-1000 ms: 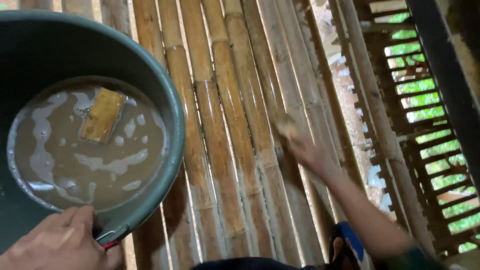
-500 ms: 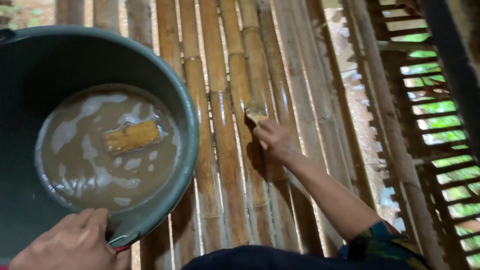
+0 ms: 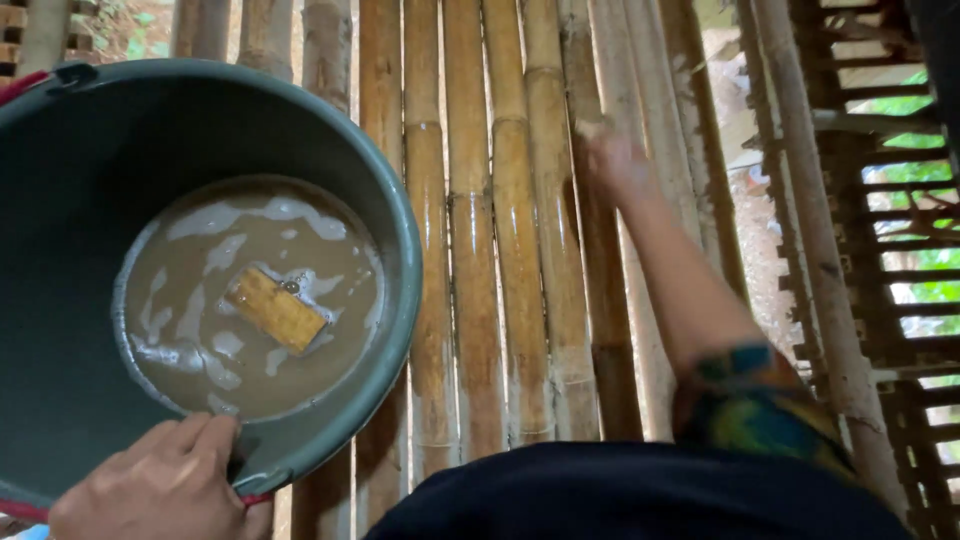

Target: A person uses a brush and soapy water from a bucket to scrub a floor made of bamboo slats.

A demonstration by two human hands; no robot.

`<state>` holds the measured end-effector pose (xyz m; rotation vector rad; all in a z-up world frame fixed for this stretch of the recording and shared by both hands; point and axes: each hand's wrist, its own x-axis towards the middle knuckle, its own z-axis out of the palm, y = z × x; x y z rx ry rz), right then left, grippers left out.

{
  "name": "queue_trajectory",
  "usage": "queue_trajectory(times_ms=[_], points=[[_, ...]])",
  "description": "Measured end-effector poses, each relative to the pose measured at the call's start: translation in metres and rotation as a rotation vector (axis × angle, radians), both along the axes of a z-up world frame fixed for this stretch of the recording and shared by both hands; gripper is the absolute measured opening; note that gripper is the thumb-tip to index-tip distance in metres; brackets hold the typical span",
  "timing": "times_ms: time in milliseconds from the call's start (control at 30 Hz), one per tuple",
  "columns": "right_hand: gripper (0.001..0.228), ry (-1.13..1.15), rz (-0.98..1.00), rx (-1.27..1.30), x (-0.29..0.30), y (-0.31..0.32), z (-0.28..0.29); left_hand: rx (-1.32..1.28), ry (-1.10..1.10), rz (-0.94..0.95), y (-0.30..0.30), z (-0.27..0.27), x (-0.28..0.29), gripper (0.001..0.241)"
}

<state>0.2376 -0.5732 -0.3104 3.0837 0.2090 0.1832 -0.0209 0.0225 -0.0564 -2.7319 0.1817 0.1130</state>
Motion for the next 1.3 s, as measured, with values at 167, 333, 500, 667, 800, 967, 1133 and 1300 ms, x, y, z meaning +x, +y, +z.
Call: queue_trajectory(times_ms=[167, 333, 500, 667, 800, 967, 1133, 1300], points=[[0.038, -0.297, 0.179, 0.217, -0.090, 0.050, 0.012, 0.017, 0.020, -0.069, -0.001, -0.007, 0.010, 0.012], [0.029, -0.270, 0.062, 0.556, -0.021, 0.093, 0.015, 0.052, 0.047, -0.001, -0.007, 0.001, 0.013, 0.023], [0.028, -0.185, 0.292, 0.592, -0.046, 0.161, 0.045, 0.042, 0.107, -0.003, -0.005, 0.002, 0.015, 0.029], [0.047, 1.169, -0.223, 0.469, -0.196, 0.287, 0.240, -0.157, -0.065, -0.122, 0.009, -0.025, 0.012, 0.032], [0.048, 1.196, 0.065, 0.355, -0.151, 0.258, 0.173, -0.100, 0.025, -0.118, 0.003, -0.009, 0.017, 0.031], [0.018, -0.056, 0.463, 0.687, -0.007, 0.188, 0.029, -0.025, 0.222, -0.016, -0.006, 0.009, 0.025, 0.040], [0.007, 0.293, 0.082, 0.983, -0.079, 0.261, 0.042, -0.052, 0.238, -0.014, -0.009, 0.015, 0.027, 0.036], [0.013, 0.161, 0.900, 0.314, -0.269, 0.289, 0.082, -0.071, 0.305, -0.014, -0.007, 0.018, 0.024, 0.032]])
